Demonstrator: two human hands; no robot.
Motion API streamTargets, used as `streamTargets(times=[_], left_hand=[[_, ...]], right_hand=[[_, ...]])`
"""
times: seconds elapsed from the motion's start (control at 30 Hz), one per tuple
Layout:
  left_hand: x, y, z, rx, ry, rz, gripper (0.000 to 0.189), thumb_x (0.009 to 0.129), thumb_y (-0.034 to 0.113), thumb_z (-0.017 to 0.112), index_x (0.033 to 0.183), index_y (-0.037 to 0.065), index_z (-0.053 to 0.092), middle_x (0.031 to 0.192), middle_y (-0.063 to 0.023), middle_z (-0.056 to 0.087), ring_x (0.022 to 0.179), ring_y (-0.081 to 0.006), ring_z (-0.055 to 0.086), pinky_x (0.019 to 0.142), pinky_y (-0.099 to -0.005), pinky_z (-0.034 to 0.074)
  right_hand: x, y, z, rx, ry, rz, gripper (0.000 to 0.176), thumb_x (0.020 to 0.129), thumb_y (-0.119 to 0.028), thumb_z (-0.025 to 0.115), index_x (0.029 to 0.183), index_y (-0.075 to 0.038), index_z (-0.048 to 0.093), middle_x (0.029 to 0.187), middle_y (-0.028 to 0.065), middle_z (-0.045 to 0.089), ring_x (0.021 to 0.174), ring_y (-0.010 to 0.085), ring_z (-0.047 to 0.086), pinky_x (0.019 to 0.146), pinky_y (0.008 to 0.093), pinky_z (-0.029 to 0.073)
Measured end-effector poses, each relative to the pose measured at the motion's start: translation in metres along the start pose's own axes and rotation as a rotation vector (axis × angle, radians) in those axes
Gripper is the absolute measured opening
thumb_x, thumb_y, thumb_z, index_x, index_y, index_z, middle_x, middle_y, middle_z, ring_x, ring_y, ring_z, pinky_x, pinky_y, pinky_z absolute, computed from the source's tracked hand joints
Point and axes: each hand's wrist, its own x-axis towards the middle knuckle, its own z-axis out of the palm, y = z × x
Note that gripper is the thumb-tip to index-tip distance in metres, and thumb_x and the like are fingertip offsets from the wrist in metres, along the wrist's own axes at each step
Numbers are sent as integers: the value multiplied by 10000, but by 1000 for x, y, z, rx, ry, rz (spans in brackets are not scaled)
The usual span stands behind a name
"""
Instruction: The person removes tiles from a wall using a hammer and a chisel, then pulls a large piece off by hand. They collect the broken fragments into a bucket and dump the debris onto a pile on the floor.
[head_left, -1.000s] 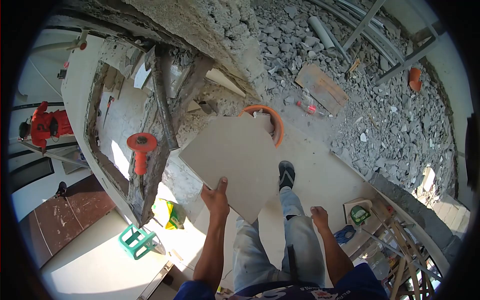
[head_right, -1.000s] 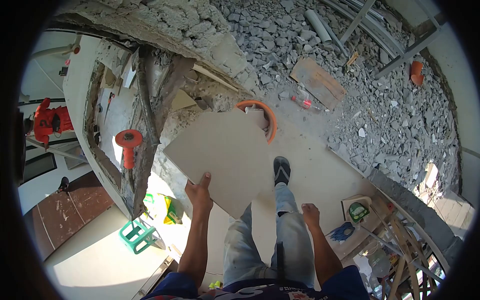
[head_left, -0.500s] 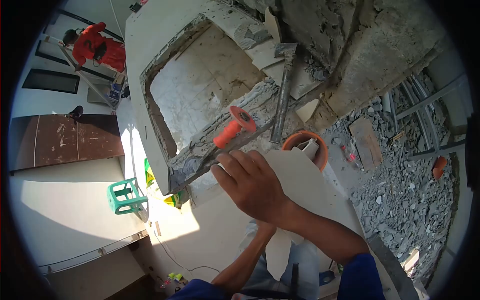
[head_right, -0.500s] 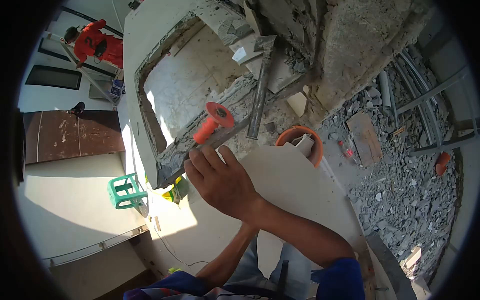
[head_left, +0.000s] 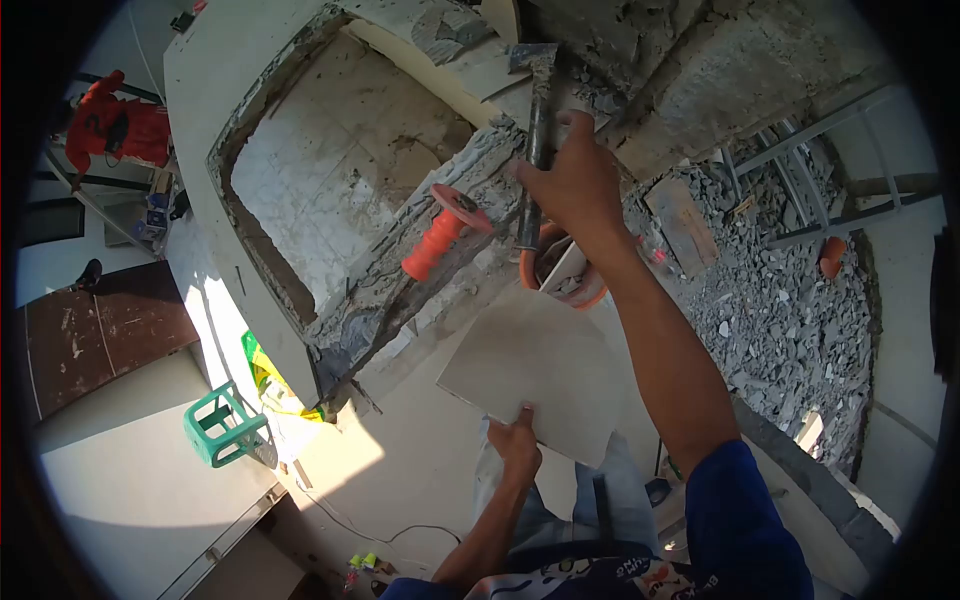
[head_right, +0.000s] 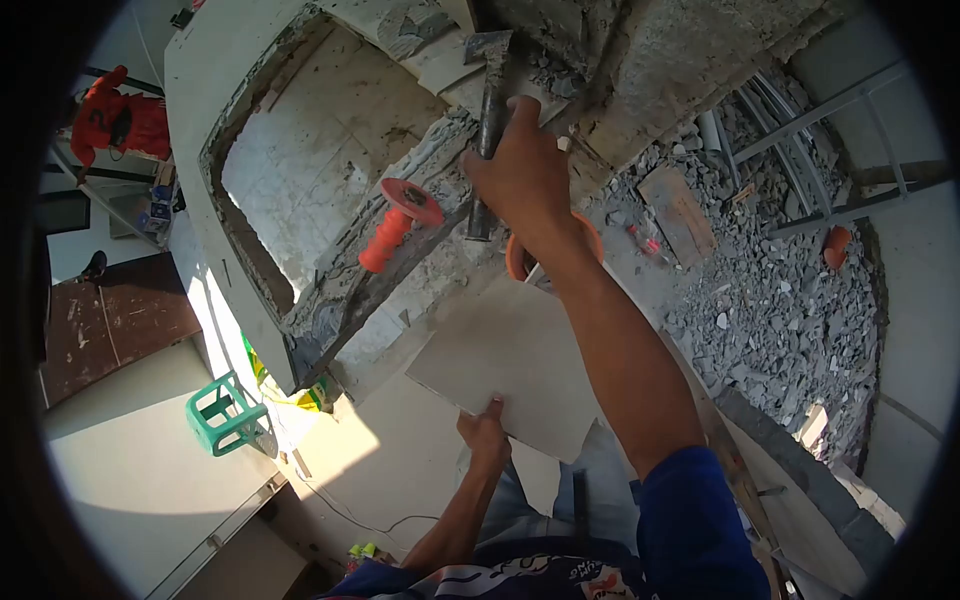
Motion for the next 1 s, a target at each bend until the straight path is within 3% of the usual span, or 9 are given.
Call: streamTargets(times=[0.17,0.27,0.43,0.5,0.6,0.73,0.8,0.93,1.0], left_hand=[[5,-3,10,70,-11,22,367,818,-22,680,1158,-81,555,1085,-159,647,972,-232,623,895,-330,473],[12,-5,22,106,-56,76,378,823,-19,667,1173,-88,543,1091,-157,636,981,-234,616,901,-335,472],[36,8,45,224,-127,176,381,827,-16,641,1183,-89,527,1082,-146,620,976,-226,616,888,-335,481],[46,14,49,178,-153,211,376,825,-13,646,1174,-82,525,1070,-140,622,956,-218,622,868,-334,491],[56,23,43,162,-179,220,368,824,-14,647,1164,-74,519,1055,-132,622,932,-210,629,840,-332,504],[44,37,33,200,-168,246,369,825,-24,636,1167,-78,508,1064,-151,617,930,-228,641,830,-349,526],[30,50,23,237,-150,238,384,823,-22,633,1180,-85,503,1082,-169,613,947,-247,648,838,-362,536],[-1,70,6,338,-76,185,416,821,-6,650,1197,-91,492,1088,-188,618,976,-277,649,825,-384,567],[-4,74,-6,381,-69,203,434,814,-11,622,1213,-108,482,1105,-202,607,985,-287,645,835,-395,565]], right_hand=[[-7,5,-17,124,124,-73,386,720,-168,687,1028,49,603,807,212,668,677,385,656,715,429,531],[-15,20,-41,313,16,5,337,753,-131,670,1013,80,635,728,148,650,566,263,632,604,352,527],[-108,76,-111,876,-81,79,436,845,-19,541,1273,64,534,813,35,588,561,58,563,502,221,455],[-157,124,-125,838,-55,184,472,865,-23,522,1331,44,486,847,40,576,531,65,539,472,231,442],[-224,205,-130,796,-112,563,365,875,-65,542,1224,39,522,801,53,558,503,86,530,416,256,426],[-238,278,-71,784,-230,910,238,868,-81,555,1090,-1,531,737,50,524,470,109,509,369,280,403],[-213,309,-18,1096,-85,1086,98,863,-54,560,947,-19,523,706,39,512,485,125,502,398,279,414],[-151,384,118,1484,69,1293,64,866,-67,554,885,-31,504,695,43,514,501,147,498,405,308,423],[-128,383,170,1664,257,1305,93,854,-77,556,886,-18,492,677,59,506,504,162,503,404,311,417]])
